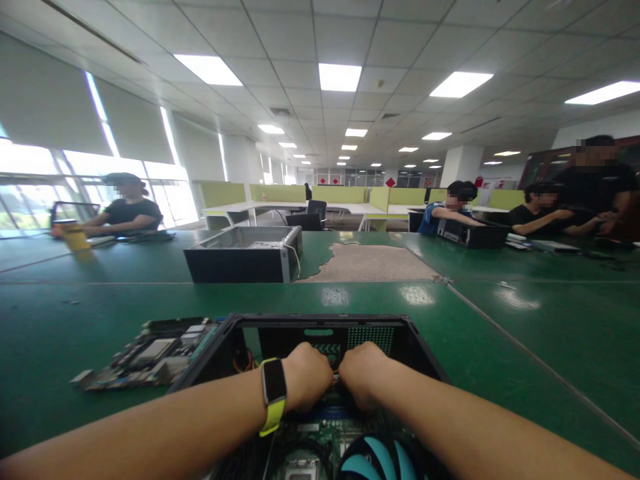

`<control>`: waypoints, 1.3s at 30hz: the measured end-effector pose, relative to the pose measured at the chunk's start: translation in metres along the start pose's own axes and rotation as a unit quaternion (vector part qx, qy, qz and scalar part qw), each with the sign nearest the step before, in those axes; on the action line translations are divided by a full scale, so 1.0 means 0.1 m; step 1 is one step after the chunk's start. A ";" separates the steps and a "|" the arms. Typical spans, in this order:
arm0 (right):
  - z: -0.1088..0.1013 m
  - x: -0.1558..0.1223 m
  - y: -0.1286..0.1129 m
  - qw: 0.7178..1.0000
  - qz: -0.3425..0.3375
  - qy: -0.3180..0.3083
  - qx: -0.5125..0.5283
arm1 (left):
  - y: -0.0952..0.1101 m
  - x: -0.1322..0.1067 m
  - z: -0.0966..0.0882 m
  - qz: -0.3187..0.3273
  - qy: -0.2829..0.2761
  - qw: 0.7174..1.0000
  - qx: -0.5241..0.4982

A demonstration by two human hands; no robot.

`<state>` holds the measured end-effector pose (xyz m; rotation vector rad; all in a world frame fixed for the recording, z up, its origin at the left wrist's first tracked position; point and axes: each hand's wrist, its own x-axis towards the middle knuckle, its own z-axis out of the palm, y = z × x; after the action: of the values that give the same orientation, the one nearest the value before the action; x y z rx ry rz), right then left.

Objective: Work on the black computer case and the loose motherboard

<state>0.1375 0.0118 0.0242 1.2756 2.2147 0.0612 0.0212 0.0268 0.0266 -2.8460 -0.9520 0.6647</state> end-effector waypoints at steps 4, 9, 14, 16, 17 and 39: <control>0.04 0.03 0.00 1.000 0.000 0.022 0.007 | 0.02 -0.02 -0.04 -0.007 -0.038 0.999 0.027; 0.09 0.06 -0.01 0.998 0.020 0.041 0.037 | 0.04 -0.05 -0.10 -0.007 -0.065 0.997 0.040; 0.12 0.09 -0.03 0.999 0.020 0.035 0.034 | 0.06 -0.05 -0.10 -0.011 -0.079 0.996 0.042; 0.11 0.09 -0.04 0.999 0.019 0.035 0.025 | 0.06 -0.03 -0.08 -0.011 -0.079 0.996 0.041; 0.10 0.09 -0.04 0.999 0.018 0.034 0.019 | 0.05 -0.03 -0.08 -0.012 -0.077 0.996 0.041; -0.43 -0.59 -0.31 0.981 0.054 0.128 0.136 | -0.23 -0.86 -0.53 0.065 0.061 0.994 -0.058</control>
<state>0.1141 -0.0419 0.0770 1.6149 2.4326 -0.0414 -0.0308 -0.0010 0.1117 -3.0304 -0.8171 0.4535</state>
